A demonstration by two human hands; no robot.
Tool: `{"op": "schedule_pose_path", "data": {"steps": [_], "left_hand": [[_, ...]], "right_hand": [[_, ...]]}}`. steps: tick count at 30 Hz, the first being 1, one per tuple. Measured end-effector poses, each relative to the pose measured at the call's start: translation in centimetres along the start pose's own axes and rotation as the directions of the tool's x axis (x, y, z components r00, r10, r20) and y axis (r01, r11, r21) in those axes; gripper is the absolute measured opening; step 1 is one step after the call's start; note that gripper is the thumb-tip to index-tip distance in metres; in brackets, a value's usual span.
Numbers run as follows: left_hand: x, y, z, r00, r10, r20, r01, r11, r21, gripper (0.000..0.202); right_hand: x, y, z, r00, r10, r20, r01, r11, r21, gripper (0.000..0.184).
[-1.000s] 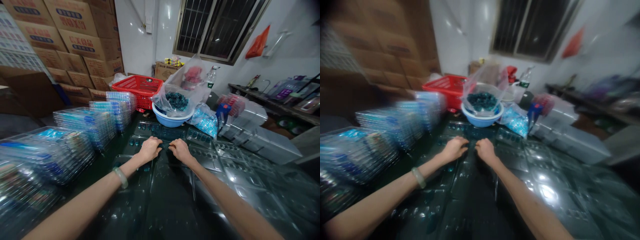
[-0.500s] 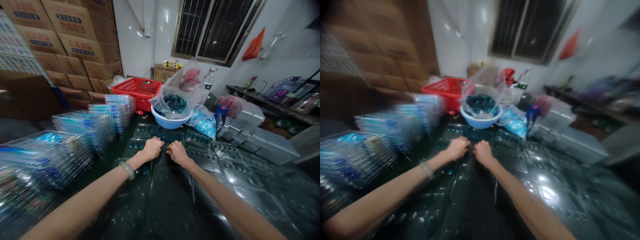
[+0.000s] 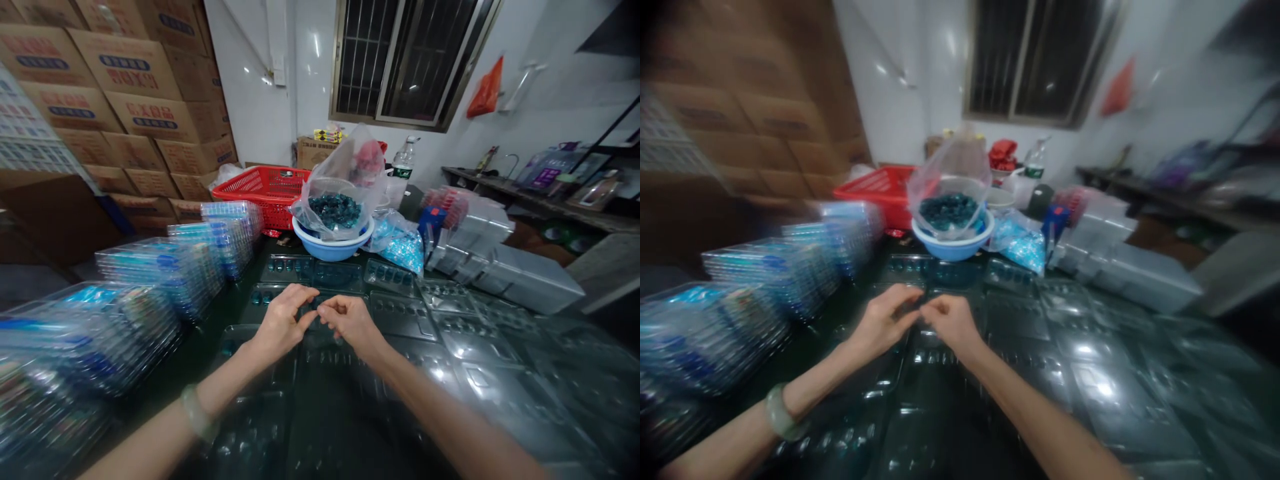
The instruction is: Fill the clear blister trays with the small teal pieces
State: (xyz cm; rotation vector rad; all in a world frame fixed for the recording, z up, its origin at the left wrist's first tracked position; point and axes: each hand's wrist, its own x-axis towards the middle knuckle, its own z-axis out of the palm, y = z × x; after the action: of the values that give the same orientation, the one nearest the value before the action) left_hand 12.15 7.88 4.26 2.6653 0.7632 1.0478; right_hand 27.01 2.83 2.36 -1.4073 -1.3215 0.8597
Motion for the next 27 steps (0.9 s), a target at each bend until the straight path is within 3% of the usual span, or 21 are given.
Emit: {"op": "schedule_pose_path", "data": {"steps": [9,16,22,27], "left_hand": [[-0.8,1.9,-0.2,0.989,0.147,0.027,-0.149,0.965,0.214,0.032],[-1.8,1.6,-0.2,0.976,0.218,0.001,-0.21,0.935,0.287,0.034],[-2.3,0.9,-1.0,0.978,0.179,-0.104,-0.152,0.962,0.225,0.024],[-2.7,0.7,-0.9,0.989,0.131,-0.068,-0.127,0.99,0.061,0.015]], "right_hand": [[-0.9,-0.9,0.3,0.992,0.121,0.021,-0.122,0.97,0.208,0.026],[-0.9,-1.2,1.0,0.991,0.12,0.059,-0.133,0.943,0.306,0.023],[-1.5,-1.5,1.0,0.991,0.087,0.097,-0.113,0.946,0.305,0.016],[-1.8,-1.4,1.4,0.993,0.067,0.1,-0.09,0.964,0.252,0.016]]}}
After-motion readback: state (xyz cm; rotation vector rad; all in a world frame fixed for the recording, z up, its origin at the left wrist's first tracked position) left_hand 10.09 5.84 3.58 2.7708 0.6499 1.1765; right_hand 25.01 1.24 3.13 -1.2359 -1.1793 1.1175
